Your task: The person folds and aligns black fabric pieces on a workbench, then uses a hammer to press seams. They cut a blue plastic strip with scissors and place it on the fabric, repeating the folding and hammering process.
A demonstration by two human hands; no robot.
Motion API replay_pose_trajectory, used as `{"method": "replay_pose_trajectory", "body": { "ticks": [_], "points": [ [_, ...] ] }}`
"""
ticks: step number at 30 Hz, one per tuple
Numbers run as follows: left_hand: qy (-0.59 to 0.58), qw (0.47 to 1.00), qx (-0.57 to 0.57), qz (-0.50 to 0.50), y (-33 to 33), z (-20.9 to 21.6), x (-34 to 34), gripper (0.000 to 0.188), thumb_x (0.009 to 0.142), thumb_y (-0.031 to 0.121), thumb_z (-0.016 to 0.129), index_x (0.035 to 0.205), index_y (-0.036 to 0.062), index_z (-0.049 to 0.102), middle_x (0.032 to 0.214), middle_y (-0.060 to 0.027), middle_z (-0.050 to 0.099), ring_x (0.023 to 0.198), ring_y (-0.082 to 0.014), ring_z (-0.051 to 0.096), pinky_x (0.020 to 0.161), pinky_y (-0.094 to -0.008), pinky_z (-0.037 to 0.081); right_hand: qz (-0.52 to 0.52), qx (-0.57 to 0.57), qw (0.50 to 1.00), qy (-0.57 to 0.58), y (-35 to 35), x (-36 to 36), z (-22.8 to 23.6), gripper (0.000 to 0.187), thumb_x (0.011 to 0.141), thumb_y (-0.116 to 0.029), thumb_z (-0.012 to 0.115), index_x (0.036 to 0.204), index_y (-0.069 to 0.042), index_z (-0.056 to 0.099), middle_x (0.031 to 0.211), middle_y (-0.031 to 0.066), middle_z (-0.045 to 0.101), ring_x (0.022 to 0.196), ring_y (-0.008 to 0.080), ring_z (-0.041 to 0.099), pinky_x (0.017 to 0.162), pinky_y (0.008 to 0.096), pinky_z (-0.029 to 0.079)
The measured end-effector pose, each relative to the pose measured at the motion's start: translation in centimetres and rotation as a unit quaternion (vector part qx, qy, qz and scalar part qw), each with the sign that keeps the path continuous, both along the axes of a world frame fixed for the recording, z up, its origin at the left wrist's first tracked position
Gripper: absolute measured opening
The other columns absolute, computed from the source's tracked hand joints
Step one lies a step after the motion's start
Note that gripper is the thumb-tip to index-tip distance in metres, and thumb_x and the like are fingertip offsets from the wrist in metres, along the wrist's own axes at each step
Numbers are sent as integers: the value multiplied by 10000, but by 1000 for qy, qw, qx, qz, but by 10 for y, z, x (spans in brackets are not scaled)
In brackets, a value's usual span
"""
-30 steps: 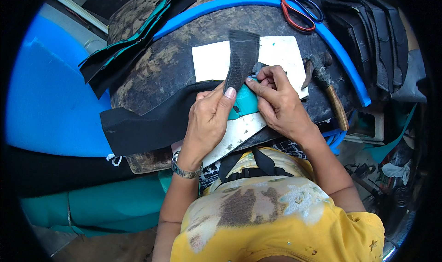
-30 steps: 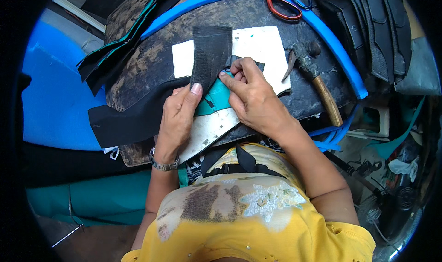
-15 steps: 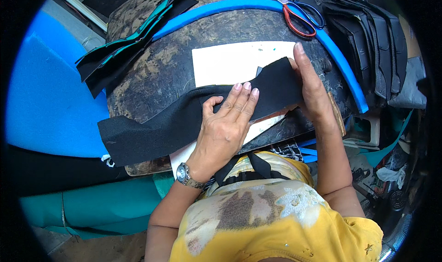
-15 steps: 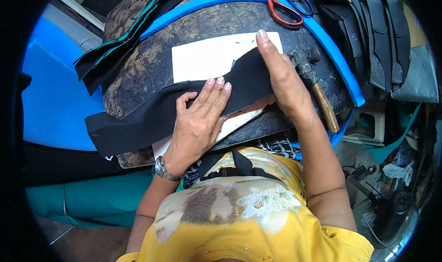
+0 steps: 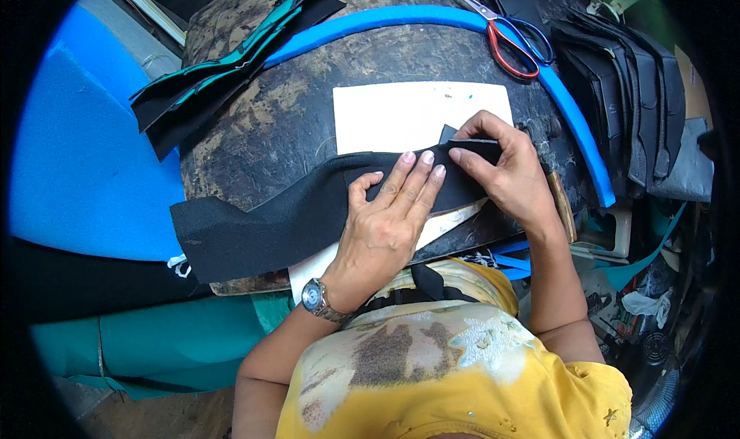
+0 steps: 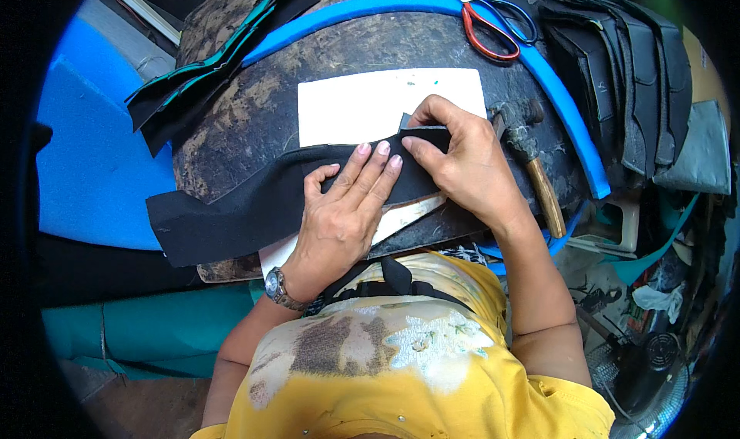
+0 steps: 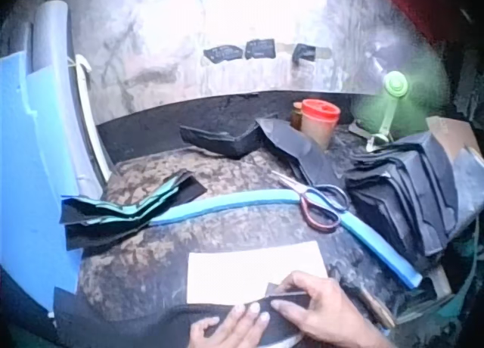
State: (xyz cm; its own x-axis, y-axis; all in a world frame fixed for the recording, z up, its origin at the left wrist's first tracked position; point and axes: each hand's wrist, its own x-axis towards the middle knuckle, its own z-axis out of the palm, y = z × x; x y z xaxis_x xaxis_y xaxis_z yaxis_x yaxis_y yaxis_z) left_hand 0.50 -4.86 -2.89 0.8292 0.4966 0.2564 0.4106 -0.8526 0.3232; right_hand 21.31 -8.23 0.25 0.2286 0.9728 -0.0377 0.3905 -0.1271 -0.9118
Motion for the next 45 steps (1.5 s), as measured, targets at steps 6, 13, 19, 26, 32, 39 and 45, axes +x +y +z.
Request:
{"method": "replay_pose_trajectory", "body": {
  "ticks": [6, 13, 19, 26, 32, 39, 45],
  "points": [
    [-5, 1000, 2, 10, -1, -1, 1, 497, 911, 63, 585, 1405, 13, 568, 1471, -170, 551, 1393, -251, 500, 1041, -488, 341, 46, 80, 994, -55, 0, -7, -6, 130, 780, 71, 625, 897, 24, 592, 831, 124, 644, 780, 194, 627, 752, 324, 508],
    [-8, 1000, 4, 11, -1, -1, 2, 482, 908, 77, 588, 1387, 19, 587, 1456, -156, 568, 1388, -252, 501, 1038, -488, 340, 12, -94, 995, -38, 11, 7, 8, 179, 845, -32, 710, 862, 14, 538, 875, 106, 635, 810, 181, 616, 768, 318, 505],
    [-5, 1000, 12, 8, -2, -1, 2, 489, 896, 72, 570, 1381, 18, 585, 1458, -150, 563, 1383, -268, 489, 1030, -490, 340, 96, 4, 995, -13, 24, 5, -2, 202, 840, 112, 631, 933, -31, 523, 906, 41, 576, 891, 131, 569, 849, 302, 480],
    [21, 1000, 10, 15, -5, 1, 4, 533, 875, 48, 551, 1408, 35, 545, 1518, -154, 493, 1417, -275, 430, 1041, -501, 329, -87, 204, 921, -319, -15, 37, 1, 259, 856, 126, 565, 1080, 2, 608, 1033, 170, 591, 985, 337, 620, 898, 413, 500],
    [57, 997, 29, 31, -9, 4, 7, 511, 915, 63, 581, 1424, 64, 547, 1542, -121, 474, 1400, -267, 439, 1054, -485, 325, -135, -204, 843, -480, -92, 49, -25, 543, 999, -93, 589, 1522, -171, 467, 1099, 189, 581, 1004, 337, 604, 908, 404, 501],
    [-57, 997, 10, 47, -10, -3, 5, 442, 873, 29, 655, 1307, -21, 594, 1375, -207, 558, 1329, -317, 506, 1068, -474, 374, -180, 127, 966, -138, -94, 27, 2, 552, 995, -51, 622, 1501, -11, 405, 859, 63, 636, 687, 90, 520, 626, 233, 459],
    [-130, 990, -3, 51, -8, -6, 4, 390, 787, 61, 746, 1151, -42, 650, 1249, -188, 593, 1233, -329, 540, 1025, -474, 418, 58, 60, 917, -390, -56, 7, 15, 575, 896, -63, 714, 1427, -23, 496, 1066, 237, 691, 839, 431, 691, 706, 456, 570]
  ]
}}
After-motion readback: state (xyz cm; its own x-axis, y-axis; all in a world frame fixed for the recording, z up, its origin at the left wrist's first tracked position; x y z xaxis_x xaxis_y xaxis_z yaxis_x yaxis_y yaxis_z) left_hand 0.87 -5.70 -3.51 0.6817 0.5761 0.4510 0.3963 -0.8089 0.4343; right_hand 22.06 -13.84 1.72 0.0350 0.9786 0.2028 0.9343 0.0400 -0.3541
